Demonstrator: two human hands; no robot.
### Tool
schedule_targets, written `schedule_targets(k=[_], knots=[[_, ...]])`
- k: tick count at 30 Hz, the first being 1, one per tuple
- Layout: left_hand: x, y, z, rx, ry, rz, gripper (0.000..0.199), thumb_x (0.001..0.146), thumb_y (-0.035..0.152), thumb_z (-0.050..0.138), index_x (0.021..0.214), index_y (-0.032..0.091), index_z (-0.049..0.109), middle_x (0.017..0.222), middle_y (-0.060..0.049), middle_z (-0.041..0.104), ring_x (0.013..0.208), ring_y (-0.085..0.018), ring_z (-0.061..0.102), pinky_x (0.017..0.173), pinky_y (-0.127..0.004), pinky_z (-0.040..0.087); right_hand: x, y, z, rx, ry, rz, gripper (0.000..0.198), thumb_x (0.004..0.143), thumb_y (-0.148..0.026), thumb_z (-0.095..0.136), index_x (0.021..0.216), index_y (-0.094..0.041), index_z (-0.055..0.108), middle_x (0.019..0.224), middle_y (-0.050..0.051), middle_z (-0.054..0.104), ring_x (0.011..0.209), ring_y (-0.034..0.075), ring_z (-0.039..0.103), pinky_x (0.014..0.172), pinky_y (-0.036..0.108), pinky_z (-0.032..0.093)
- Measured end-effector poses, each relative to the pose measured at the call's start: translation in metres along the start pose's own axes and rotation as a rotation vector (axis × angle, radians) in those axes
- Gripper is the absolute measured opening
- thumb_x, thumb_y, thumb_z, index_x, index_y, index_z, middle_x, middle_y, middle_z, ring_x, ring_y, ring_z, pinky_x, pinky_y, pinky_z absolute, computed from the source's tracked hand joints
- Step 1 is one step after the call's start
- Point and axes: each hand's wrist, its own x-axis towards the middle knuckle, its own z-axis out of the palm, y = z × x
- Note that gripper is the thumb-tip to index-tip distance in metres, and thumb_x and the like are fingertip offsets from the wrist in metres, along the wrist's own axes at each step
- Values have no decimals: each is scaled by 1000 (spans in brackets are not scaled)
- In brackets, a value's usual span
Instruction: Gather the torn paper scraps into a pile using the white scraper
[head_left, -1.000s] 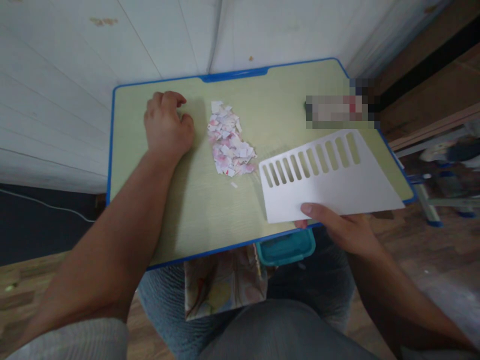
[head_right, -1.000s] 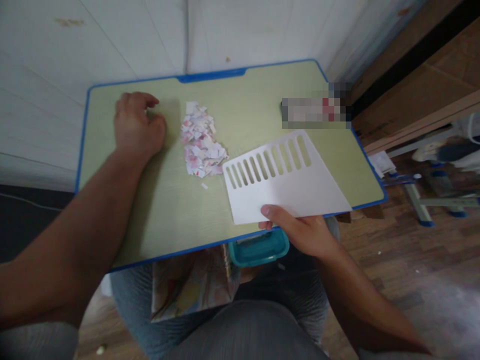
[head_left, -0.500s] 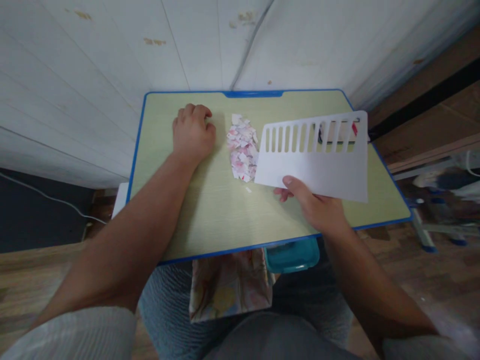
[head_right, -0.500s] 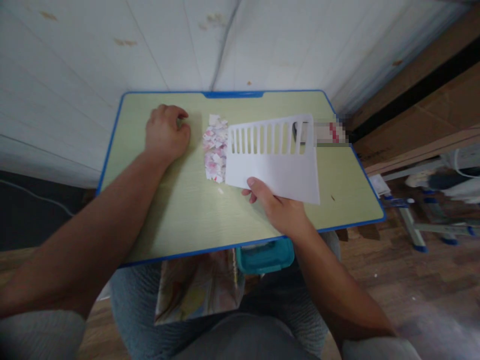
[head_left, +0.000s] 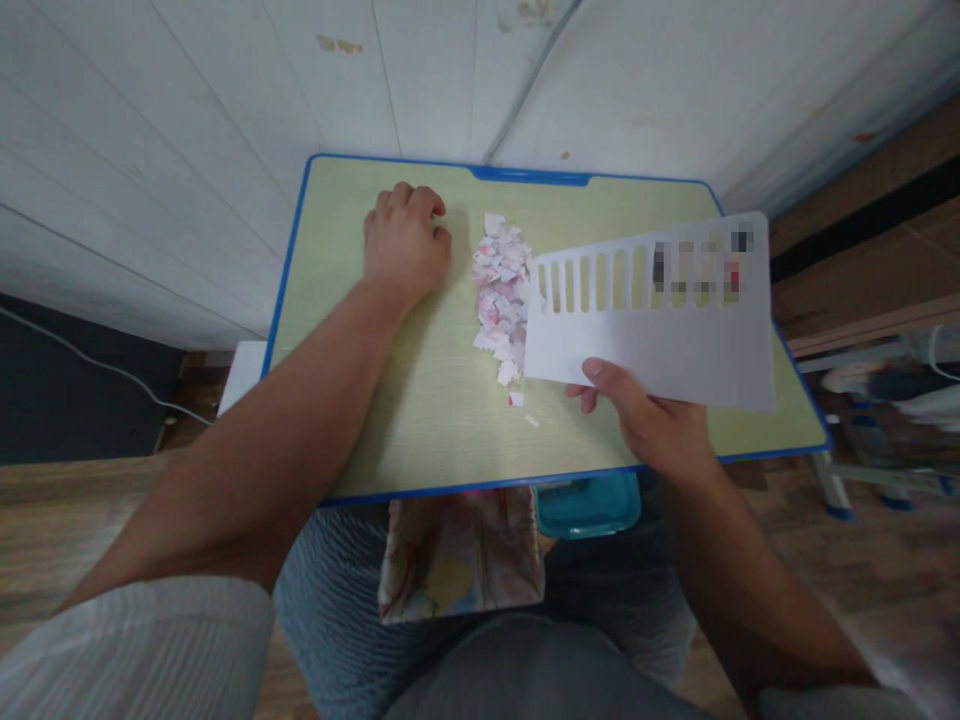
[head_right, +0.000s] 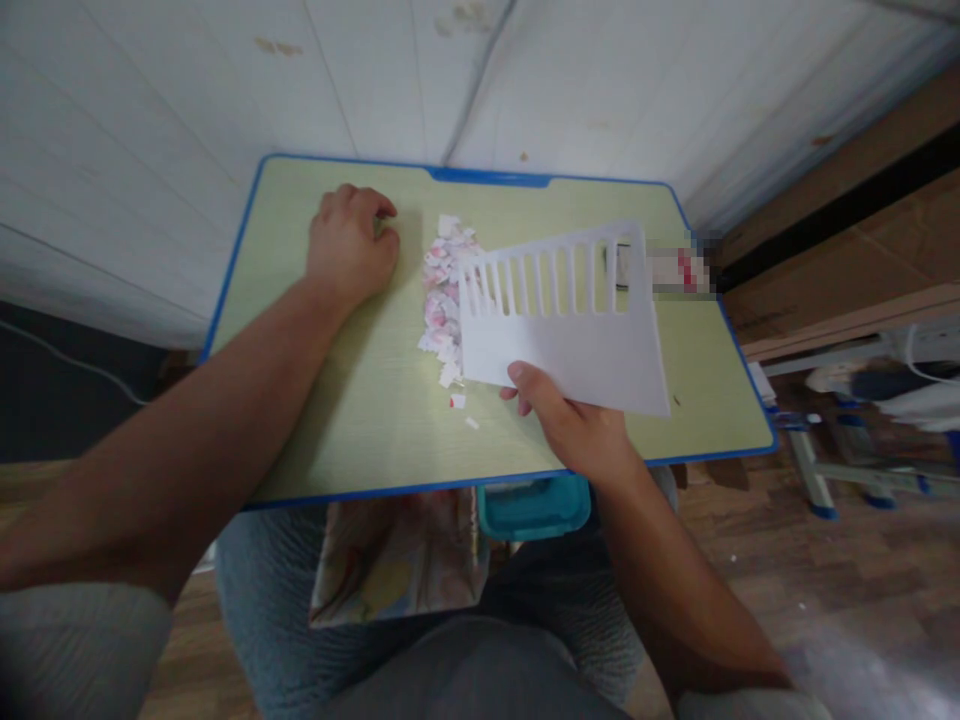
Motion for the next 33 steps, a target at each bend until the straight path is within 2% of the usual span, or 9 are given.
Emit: schedule_targets(k=[3, 8, 14, 17, 21, 26, 30, 33], knots=[[0, 2, -1, 7, -12, -13, 35, 105, 15, 62, 136, 22, 77, 150, -15, 72, 146, -34, 61, 127, -56, 49, -6, 4, -4, -49, -44, 25, 43, 102, -45, 78, 62, -30, 70, 79, 4, 83, 83, 28, 83, 91, 44, 67], [0, 8, -4, 18, -28, -34, 39, 104, 14, 61, 140, 21, 76, 152, -15, 71, 148, -34, 60, 127, -54, 48, -16, 8, -10, -51, 62, -47, 47, 104, -42, 76, 60, -31, 67, 77, 3, 82, 82, 28, 81, 106, 49, 62], [-7, 16, -16, 28, -86, -42, 46, 108, 18, 53, 150, 22, 72, 160, -15, 68, 151, -34, 56, 130, -56, 45, -25, 3, -1, -85, -76, 34, 48, 103, -49, 75, 60, -29, 68, 79, 6, 84, 81, 28, 82, 86, 43, 65], [-9, 19, -21, 25, -114, -50, 48, 110, 20, 50, 153, 25, 70, 162, -11, 66, 151, -32, 53, 133, -56, 42, -27, 4, -5, -98, -54, 44, 48, 100, -51, 77, 59, -29, 66, 74, 6, 82, 76, 28, 80, 81, 43, 65], [-9, 22, -22, 43, -130, -69, 48, 113, 20, 48, 156, 24, 67, 165, -10, 62, 151, -29, 50, 135, -53, 40, -35, 17, -24, -71, -12, 13, 47, 99, -48, 81, 59, -29, 67, 73, 5, 81, 73, 28, 77, 83, 45, 66], [-6, 19, -19, 15, -94, -42, 44, 112, 17, 51, 153, 21, 68, 165, -11, 62, 150, -31, 48, 136, -60, 37, -46, 38, -43, -14, 109, 56, 35, 91, -46, 90, 66, -29, 73, 65, 2, 75, 66, 28, 72, 78, 46, 65], [-3, 13, -17, 13, -76, -29, 39, 118, 29, 53, 152, 20, 70, 161, -10, 64, 144, -29, 48, 136, -53, 40, -42, 41, -42, 87, 32, 63, 38, 89, -44, 87, 60, -29, 68, 59, 3, 69, 59, 27, 67, 71, 47, 64], [0, 11, -15, -1, -51, -9, 39, 119, 34, 55, 150, 15, 71, 160, -12, 66, 145, -30, 49, 135, -53, 41, -36, 39, -40, 218, 23, 75, 29, 85, -39, 84, 63, -29, 67, 56, 2, 65, 52, 25, 62, 60, 45, 59]])
